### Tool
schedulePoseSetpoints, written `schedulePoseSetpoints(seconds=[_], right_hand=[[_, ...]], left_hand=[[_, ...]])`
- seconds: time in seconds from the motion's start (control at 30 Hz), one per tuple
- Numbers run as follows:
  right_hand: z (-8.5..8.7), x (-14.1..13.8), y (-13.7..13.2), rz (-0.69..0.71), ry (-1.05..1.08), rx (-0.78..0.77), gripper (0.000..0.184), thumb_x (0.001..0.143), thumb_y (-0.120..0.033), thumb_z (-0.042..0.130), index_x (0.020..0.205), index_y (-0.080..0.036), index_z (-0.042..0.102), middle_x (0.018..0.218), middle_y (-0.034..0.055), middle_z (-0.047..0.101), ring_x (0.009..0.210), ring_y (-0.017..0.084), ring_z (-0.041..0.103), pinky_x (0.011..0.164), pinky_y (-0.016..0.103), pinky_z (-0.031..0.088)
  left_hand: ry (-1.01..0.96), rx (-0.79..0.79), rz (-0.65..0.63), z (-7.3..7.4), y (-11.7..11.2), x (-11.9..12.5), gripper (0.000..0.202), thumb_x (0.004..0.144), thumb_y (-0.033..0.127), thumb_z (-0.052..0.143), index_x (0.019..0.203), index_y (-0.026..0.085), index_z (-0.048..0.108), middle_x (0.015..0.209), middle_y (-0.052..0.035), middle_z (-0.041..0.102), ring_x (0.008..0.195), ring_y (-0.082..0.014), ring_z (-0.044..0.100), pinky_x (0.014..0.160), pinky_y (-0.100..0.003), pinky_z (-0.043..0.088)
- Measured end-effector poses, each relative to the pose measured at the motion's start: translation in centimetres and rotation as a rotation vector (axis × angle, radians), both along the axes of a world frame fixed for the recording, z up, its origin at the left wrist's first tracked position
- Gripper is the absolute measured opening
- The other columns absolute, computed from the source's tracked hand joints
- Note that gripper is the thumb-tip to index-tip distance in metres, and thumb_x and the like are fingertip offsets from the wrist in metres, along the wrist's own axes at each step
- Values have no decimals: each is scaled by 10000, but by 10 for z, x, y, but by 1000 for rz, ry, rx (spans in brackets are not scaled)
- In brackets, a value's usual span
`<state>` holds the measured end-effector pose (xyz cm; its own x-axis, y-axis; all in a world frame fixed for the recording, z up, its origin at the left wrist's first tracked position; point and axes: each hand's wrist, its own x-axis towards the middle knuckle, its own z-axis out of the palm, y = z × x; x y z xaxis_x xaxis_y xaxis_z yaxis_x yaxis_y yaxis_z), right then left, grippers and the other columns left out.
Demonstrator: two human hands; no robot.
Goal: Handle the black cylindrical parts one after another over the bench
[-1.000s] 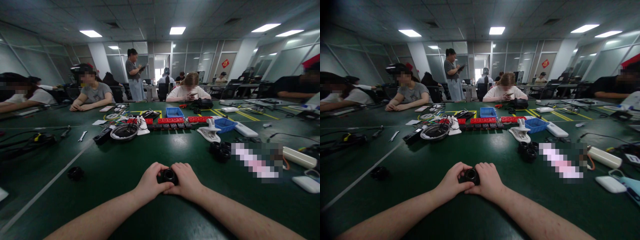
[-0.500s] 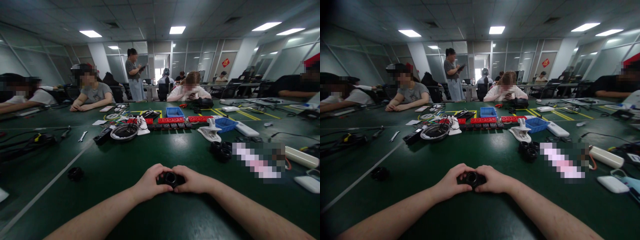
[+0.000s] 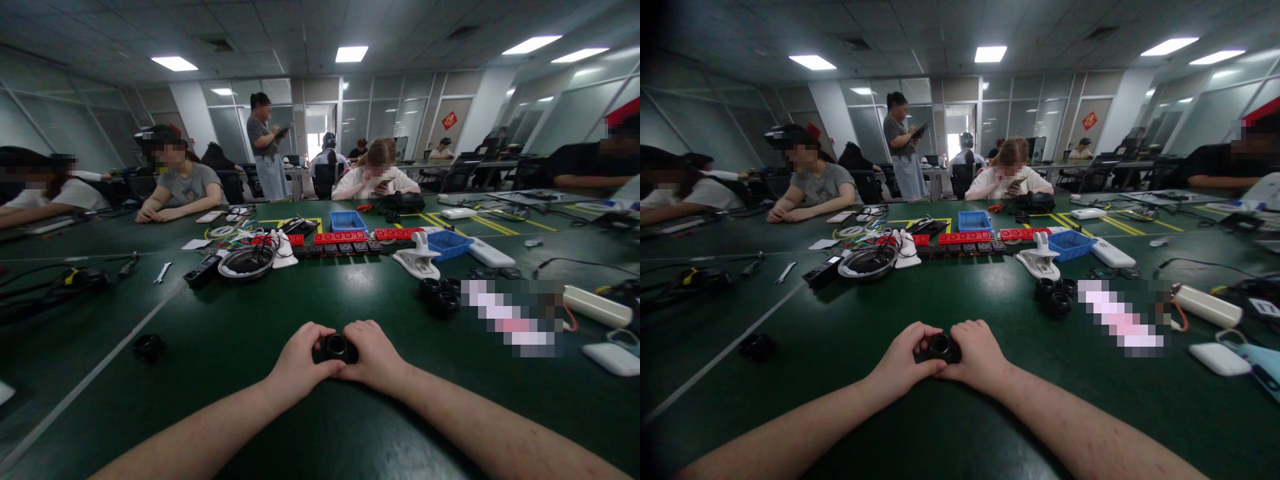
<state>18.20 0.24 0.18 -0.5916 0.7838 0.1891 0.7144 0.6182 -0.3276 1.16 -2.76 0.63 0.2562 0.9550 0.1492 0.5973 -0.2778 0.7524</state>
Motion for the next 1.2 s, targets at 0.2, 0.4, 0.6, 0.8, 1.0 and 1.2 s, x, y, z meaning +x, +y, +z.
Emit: schedulePoseSetpoints(seconds=[0.2,0.4,0.6,0.8,1.0,1.2], right_hand=[[-2,-3,-3,-37,-22,15,406,651,-509,640,821,-151,552,812,64,594,774,230,531,690,336,352],[6,7,2,162,145,-215,474,618,-337,724,1032,-186,548,950,44,596,866,217,527,757,327,378],[11,14,11,246,121,-297,325,611,-247,731,892,-170,587,869,15,582,847,202,515,747,304,388],[13,17,15,316,120,-339,307,646,-228,719,924,-170,602,892,13,593,856,193,514,774,305,385],[7,17,18,304,152,-359,276,640,-236,730,876,-161,608,847,7,578,826,187,517,732,283,391],[1,10,12,113,176,-361,342,561,-284,770,823,-163,587,791,1,567,742,174,514,622,248,376]], left_hand=[[-4,26,36,-1,1,1,325,651,211,721,945,179,585,851,-9,523,746,-182,496,652,-277,403],[-32,12,-144,2,7,-7,341,682,248,708,996,200,586,841,1,498,710,-157,481,596,-233,396],[-18,1,-236,2,11,-12,384,688,260,706,1047,231,574,856,8,489,711,-146,470,604,-226,385],[-8,-30,-255,0,12,-14,390,689,245,709,1054,248,571,874,11,488,713,-140,460,609,-217,382],[-39,-34,-248,2,11,-12,385,682,244,715,1043,231,582,857,8,482,713,-141,467,601,-212,384],[-40,-42,-132,1,5,-6,386,647,264,737,1004,215,598,866,1,516,755,-167,496,637,-242,393]])
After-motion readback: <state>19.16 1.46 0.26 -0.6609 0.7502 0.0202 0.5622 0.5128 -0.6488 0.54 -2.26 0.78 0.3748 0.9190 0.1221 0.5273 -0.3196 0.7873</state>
